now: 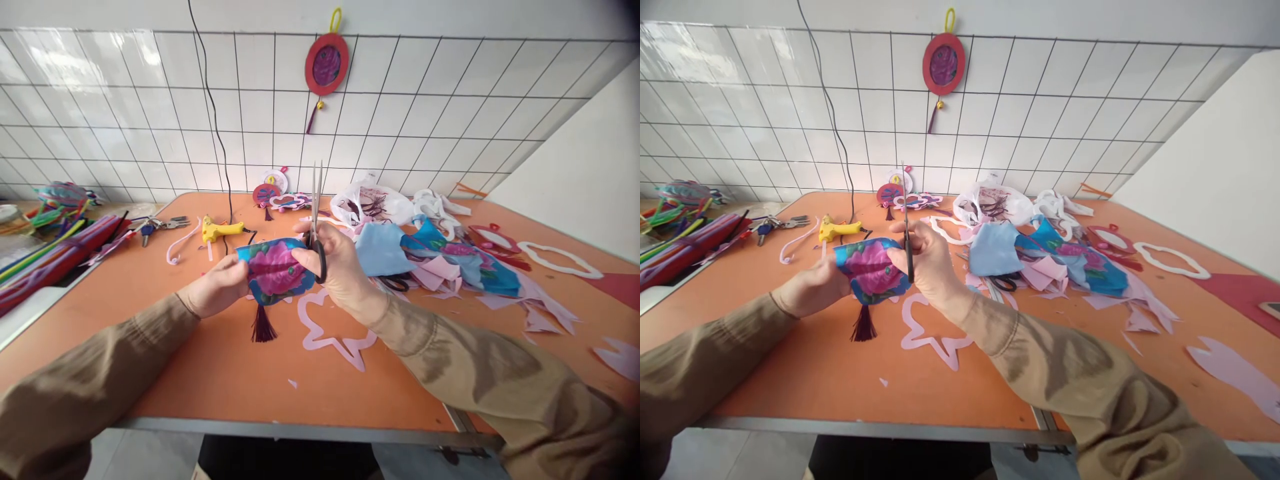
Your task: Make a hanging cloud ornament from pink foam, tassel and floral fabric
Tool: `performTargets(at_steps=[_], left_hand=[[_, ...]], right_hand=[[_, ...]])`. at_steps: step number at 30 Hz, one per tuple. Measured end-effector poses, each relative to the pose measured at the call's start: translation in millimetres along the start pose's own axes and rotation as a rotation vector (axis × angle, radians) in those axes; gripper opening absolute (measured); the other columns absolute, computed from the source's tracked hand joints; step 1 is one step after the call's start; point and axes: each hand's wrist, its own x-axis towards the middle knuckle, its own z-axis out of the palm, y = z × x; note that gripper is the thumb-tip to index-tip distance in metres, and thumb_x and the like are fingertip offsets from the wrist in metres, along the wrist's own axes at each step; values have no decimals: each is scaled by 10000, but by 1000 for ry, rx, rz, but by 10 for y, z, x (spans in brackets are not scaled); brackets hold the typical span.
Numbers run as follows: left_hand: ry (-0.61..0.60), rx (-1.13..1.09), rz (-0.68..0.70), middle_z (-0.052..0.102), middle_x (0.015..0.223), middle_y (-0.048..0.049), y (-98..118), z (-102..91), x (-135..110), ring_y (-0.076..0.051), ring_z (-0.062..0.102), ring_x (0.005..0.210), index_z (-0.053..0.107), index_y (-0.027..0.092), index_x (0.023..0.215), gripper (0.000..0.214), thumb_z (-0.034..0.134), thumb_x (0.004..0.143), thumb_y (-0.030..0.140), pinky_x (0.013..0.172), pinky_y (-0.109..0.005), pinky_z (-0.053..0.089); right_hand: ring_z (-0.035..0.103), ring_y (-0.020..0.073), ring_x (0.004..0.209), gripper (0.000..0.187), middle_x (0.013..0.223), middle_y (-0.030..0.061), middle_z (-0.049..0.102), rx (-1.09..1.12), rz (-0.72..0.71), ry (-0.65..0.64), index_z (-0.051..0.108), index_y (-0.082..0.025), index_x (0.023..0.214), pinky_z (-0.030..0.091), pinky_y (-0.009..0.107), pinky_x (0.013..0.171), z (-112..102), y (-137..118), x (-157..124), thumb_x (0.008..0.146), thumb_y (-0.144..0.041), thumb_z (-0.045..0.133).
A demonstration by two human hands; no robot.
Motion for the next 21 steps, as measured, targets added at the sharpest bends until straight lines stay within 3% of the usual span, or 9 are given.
performTargets(at_steps=[3, 6, 10, 16, 21], left_hand=[[-13, 65, 0, 785, 848, -106, -44, 63, -10, -256, 742, 766, 808, 170, 933, 456, 914, 621, 485, 733, -347, 595], [101, 72, 37, 788, 813, -84, -89, 81, -6, -211, 729, 715, 811, 155, 872, 349, 900, 673, 427, 736, -323, 599], [196, 10, 27, 789, 788, -50, -63, 63, 5, -176, 715, 672, 813, 167, 833, 335, 942, 609, 379, 681, -280, 597], [278, -39, 38, 793, 813, -58, 26, 48, 16, -185, 726, 709, 813, 153, 822, 361, 969, 557, 342, 710, -291, 608], [318, -11, 90, 794, 820, -80, 27, 58, 31, -194, 719, 708, 816, 131, 852, 419, 973, 544, 367, 688, -296, 604]], right_hand=[[476, 99, 582, 363, 654, -63, 538, 0, 38, -49, 617, -230, 884, 397, 247, 525, 20, 46, -22, 594, -331, 809], [483, 95, 572, 361, 663, -63, 534, -22, 78, -109, 624, -227, 889, 389, 240, 510, 21, 66, -30, 609, -353, 816], [498, 94, 586, 381, 683, -58, 532, -50, 64, -161, 654, -219, 897, 385, 238, 520, -54, 21, -4, 620, -386, 856], [630, 174, 725, 501, 766, 16, 658, -197, 24, -301, 724, -196, 1028, 489, 331, 706, -354, -54, -34, 675, -526, 856], [591, 187, 707, 538, 742, 37, 645, -299, 54, -366, 767, -185, 951, 480, 355, 683, -544, 25, -91, 666, -638, 825]])
